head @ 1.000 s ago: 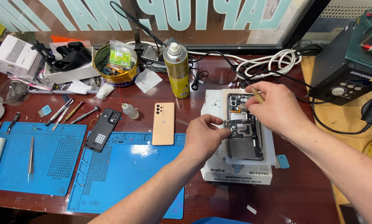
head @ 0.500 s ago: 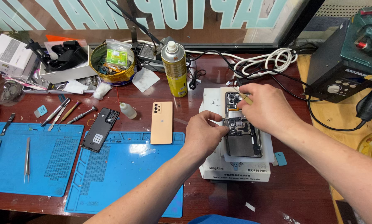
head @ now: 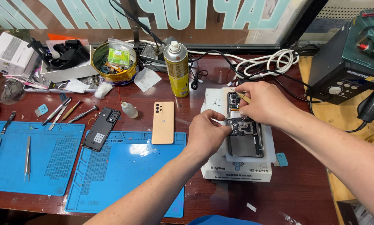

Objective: The person uses a screwdriver to remove screws from the back of a disassembled smartphone. They then use tweezers to lift and remove a metal shielding plate from the internal components.

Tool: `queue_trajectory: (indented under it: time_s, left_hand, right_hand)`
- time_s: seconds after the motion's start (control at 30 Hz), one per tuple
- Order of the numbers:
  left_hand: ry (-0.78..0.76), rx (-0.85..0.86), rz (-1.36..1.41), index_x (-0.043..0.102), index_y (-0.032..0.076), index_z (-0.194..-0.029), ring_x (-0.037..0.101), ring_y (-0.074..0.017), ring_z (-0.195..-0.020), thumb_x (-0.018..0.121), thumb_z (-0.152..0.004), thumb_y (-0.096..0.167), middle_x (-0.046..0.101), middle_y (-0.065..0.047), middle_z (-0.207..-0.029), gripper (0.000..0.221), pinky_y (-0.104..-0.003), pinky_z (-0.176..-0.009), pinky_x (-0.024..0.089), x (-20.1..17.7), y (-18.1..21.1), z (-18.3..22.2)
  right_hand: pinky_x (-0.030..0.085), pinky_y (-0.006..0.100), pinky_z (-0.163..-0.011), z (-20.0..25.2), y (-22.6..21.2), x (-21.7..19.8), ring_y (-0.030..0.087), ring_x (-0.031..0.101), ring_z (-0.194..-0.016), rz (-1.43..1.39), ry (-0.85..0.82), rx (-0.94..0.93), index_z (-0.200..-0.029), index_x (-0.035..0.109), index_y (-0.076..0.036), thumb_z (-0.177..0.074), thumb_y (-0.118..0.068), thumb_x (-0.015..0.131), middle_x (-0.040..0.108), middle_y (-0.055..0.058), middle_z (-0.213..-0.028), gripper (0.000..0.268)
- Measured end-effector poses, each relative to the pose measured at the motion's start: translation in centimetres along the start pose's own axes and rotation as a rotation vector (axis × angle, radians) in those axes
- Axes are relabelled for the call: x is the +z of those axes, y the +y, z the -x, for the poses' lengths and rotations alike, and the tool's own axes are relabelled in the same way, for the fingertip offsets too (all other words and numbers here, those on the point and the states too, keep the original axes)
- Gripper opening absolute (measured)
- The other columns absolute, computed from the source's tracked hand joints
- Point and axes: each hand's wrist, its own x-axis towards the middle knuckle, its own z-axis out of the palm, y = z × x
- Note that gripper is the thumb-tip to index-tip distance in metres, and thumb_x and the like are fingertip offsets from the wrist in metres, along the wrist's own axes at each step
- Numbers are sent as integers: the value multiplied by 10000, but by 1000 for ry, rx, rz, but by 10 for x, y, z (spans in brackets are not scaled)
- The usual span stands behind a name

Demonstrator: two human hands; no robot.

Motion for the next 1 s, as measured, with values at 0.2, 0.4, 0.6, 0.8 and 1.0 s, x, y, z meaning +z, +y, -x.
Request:
queue_trajectory:
  time_s: [0.2, 0.4, 0.6, 0.8, 1.0]
  left_hand:
    - [-1, 11, 0, 715, 58, -1050, 711, -141, -752, 802, -742, 146, 740, -52, -850, 332, -322, -689, 577, 1, -1, -1]
    - [7, 14, 8, 716, 56, -1044, 702, -140, -754, 806, -740, 139, 733, -53, -854, 328, -318, -692, 571, 1, 1, -1]
    - [-6, 15, 35, 709, 51, -1043, 704, -143, -750, 805, -740, 138, 728, -52, -844, 329, -321, -678, 572, 1, 0, 0]
    - [2, 20, 23, 715, 55, -1032, 703, -143, -751, 811, -738, 140, 733, -53, -846, 320, -320, -685, 570, 1, 0, 0]
    - [9, 26, 11, 717, 51, -1028, 714, -142, -753, 807, -737, 131, 744, -53, -839, 315, -315, -698, 572, 1, 1, 0]
  right_hand:
    - [588, 366, -797, -5, 7, 4, 234, 767, -857, -50, -5, -12, -1259, 705, -117, -734, -94, 781, 786, 112, -941, 531]
    - [589, 383, -812, 13, -5, -1, 252, 767, -864, -56, 37, -23, -1357, 630, -143, -752, -68, 728, 791, 105, -932, 617]
    - [577, 427, -845, 32, -20, -5, 287, 749, -929, -15, 98, -20, -1386, 593, -179, -818, -106, 710, 774, 90, -1006, 585]
    - [570, 454, -864, 33, -27, -10, 315, 741, -946, 83, 87, -19, -1389, 592, -205, -852, -145, 700, 771, 105, -1018, 552]
    - [569, 479, -862, 31, -26, -8, 359, 721, -963, 316, 34, -88, -1413, 588, -252, -874, -183, 701, 753, 148, -1035, 555]
